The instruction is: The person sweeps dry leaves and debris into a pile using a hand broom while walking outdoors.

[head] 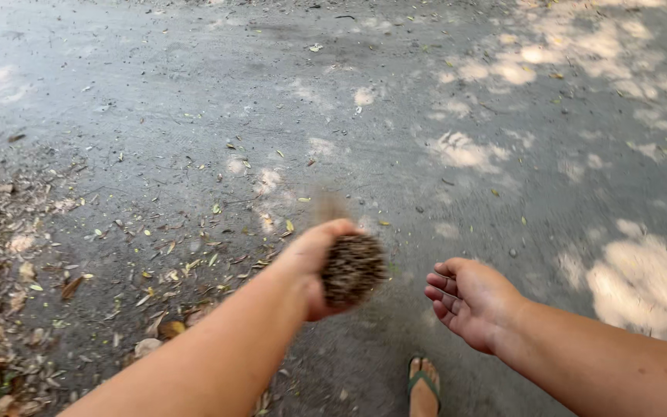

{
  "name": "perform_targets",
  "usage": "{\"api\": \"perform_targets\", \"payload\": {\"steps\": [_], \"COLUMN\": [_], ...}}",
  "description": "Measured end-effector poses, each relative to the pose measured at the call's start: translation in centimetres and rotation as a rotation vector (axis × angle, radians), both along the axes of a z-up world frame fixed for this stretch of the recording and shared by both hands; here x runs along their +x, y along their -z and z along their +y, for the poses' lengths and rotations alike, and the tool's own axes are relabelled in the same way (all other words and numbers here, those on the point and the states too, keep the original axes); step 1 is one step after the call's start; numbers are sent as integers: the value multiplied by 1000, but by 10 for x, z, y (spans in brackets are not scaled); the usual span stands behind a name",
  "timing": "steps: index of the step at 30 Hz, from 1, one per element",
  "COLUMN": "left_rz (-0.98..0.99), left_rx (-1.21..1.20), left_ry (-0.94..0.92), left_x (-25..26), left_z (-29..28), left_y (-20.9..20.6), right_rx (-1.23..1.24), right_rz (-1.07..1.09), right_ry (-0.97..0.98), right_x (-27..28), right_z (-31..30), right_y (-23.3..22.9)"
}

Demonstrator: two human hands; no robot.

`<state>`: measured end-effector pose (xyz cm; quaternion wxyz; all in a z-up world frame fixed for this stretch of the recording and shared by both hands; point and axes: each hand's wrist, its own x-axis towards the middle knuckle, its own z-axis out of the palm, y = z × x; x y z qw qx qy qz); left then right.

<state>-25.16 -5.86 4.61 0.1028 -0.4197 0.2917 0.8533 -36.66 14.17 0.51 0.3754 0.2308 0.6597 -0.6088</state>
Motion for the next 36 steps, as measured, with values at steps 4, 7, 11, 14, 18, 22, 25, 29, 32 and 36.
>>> {"api": "perform_targets", "payload": {"steps": [4, 7, 11, 14, 18, 22, 25, 29, 32, 36], "left_rz": [156, 193, -24, -102, -276, -357, -366, -184, -9, 112], "left_rx": [298, 491, 568, 317, 180, -20, -203, -149, 42, 345], "left_ry": [159, 178, -156, -326, -642, -658, -506, -280, -89, 60], "left_x": [-59, -95, -92, -42, 26, 25, -16, -66, -106, -160], "left_z": [40, 70, 46, -20, -100, -110, -78, -43, -26, 3], "left_y": [22, 46, 70, 74, 43, 16, 17, 19, 20, 39], "right_rx": [-18, -105, 108, 112, 121, 104, 107, 107, 79, -21], "right_rz": [31, 41, 79, 44, 13, 5, -3, -26, -55, -45], "right_ry": [8, -47, -49, -73, -118, -181, -202, -184, -125, -110], "right_x": [-39, -69, -95, -98, -94, -92, -93, -99, -104, -114], "right_z": [12, 29, 29, 7, -25, -44, -50, -46, -41, -31], "right_y": [27, 36, 25, 14, -2, -8, -6, -4, -5, -8]}}
